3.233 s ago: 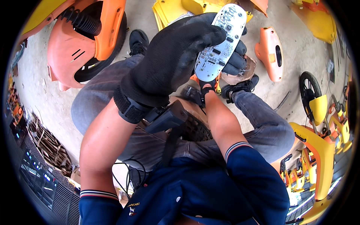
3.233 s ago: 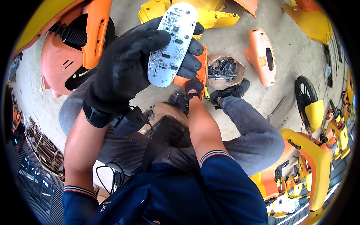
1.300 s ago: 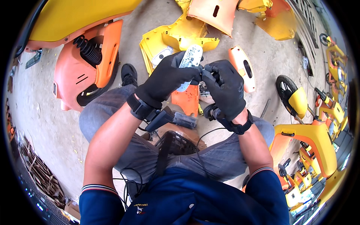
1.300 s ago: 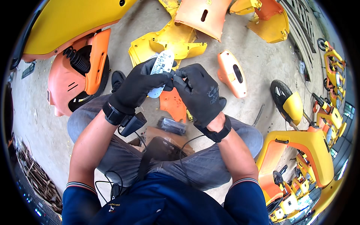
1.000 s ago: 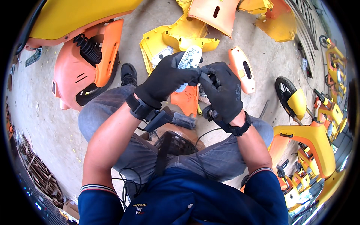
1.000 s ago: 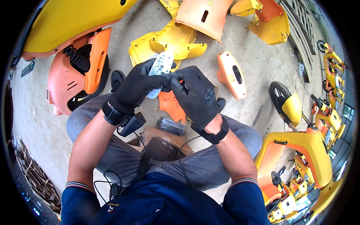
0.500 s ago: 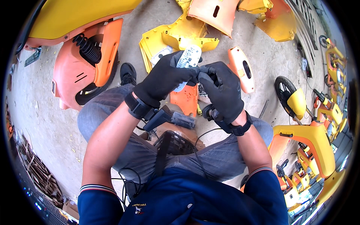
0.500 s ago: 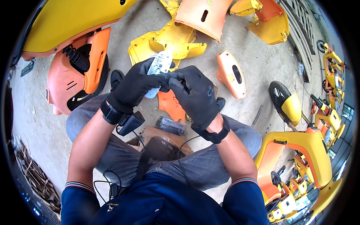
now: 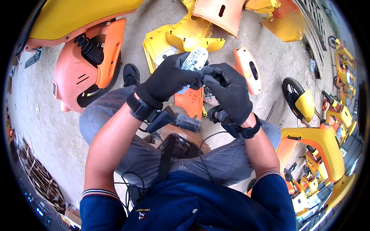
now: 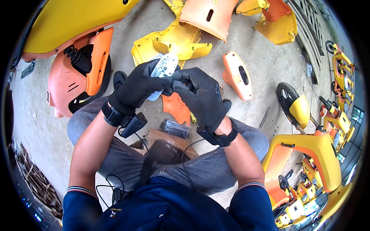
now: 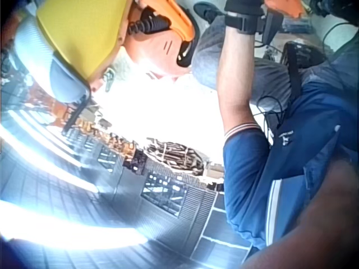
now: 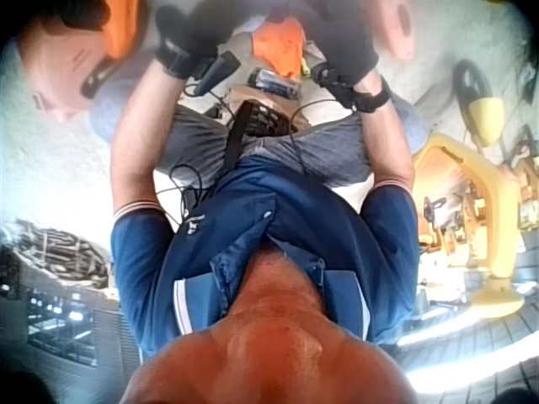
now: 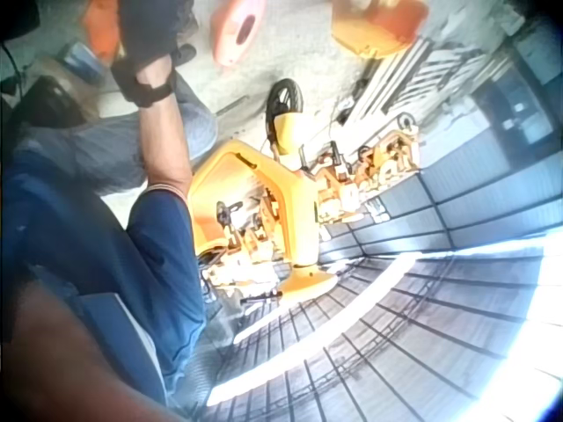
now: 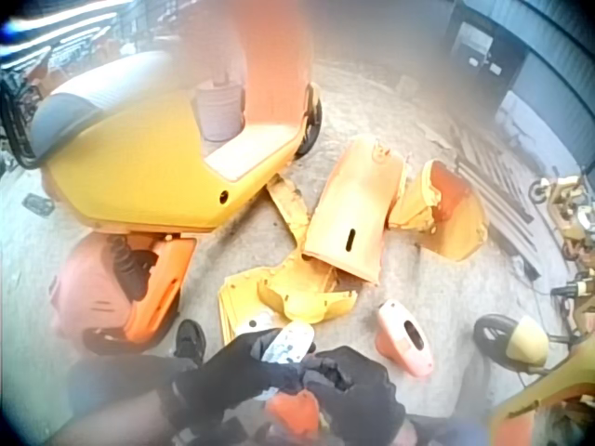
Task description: The person sits on the floor and uses a screwdriver to remove screws from a white plastic scooter component. They carefully unscrew fasteners and separate the plastic casing, placing the removed screws into a small container nearby.
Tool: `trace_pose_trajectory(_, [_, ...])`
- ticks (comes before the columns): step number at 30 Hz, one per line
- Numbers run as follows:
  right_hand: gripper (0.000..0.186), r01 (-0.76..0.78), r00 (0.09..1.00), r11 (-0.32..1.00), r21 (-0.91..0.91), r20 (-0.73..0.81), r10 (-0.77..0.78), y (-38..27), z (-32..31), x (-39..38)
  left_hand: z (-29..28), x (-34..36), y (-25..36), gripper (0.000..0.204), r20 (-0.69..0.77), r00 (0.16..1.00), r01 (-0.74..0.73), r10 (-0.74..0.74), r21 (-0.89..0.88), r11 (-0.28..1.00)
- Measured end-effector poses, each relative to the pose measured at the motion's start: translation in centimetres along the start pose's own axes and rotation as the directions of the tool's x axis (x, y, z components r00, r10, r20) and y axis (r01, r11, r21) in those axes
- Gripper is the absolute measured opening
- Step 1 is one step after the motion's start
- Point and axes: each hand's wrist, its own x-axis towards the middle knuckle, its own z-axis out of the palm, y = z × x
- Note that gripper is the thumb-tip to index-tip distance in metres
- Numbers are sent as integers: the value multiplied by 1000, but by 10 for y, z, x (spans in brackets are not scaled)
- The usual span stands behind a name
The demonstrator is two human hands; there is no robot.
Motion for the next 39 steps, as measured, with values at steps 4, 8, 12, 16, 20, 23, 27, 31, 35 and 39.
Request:
trace_pose_trajectory(4, [20, -7, 1000, 998, -55, 29, 8, -3, -4, 0, 0, 1, -1, 28, -14, 1000, -8, 9, 41, 999])
trace_pose_trajectory(8, [20, 5, 1000, 997, -73, 30, -3, -4, -4, 1, -1, 1, -1, 30, -10, 1000, -2, 3, 57, 998])
trace_pose_trajectory(12, [20, -62, 998, 998, -29, 22, 63, -5, -3, -1, 2, -1, 4, 30, -29, 999, 35, -36, -10, 999])
trace_pose_trajectory(16, [22, -63, 998, 997, 46, -19, 64, -2, 1, -1, 2, -2, 7, 31, -32, 998, 46, -47, -25, 999])
trace_pose_trajectory(20, [21, -62, 998, 998, -10, -1, 62, -2, -1, -1, 2, 0, 4, 31, -19, 999, 41, -41, -15, 999])
trace_pose_trajectory(23, [18, -98, 995, 995, 27, -6, 98, -4, 0, -3, 2, 0, 2, 29, -12, 1000, 24, -24, -22, 999])
trace_pose_trajectory(27, [17, -76, 996, 997, 29, -54, 78, 0, 2, -1, 3, 2, 0, 27, -36, 999, 37, -40, -68, 997])
trace_pose_trajectory(31, [16, -120, 988, 992, 39, -88, 123, -5, 0, 0, 5, 0, 11, 36, 39, 990, 140, -135, -379, 915])
trace_pose_trajectory(35, [17, -54, 990, 998, 25, -128, 57, -4, 3, 0, -1, -4, 5, 40, 35, 995, 96, -89, -364, 926])
trace_pose_trajectory(39, [19, 71, 989, 992, -107, -120, -84, -7, 2, 2, 1, -7, 9, 40, 35, 998, 65, -57, -367, 928])
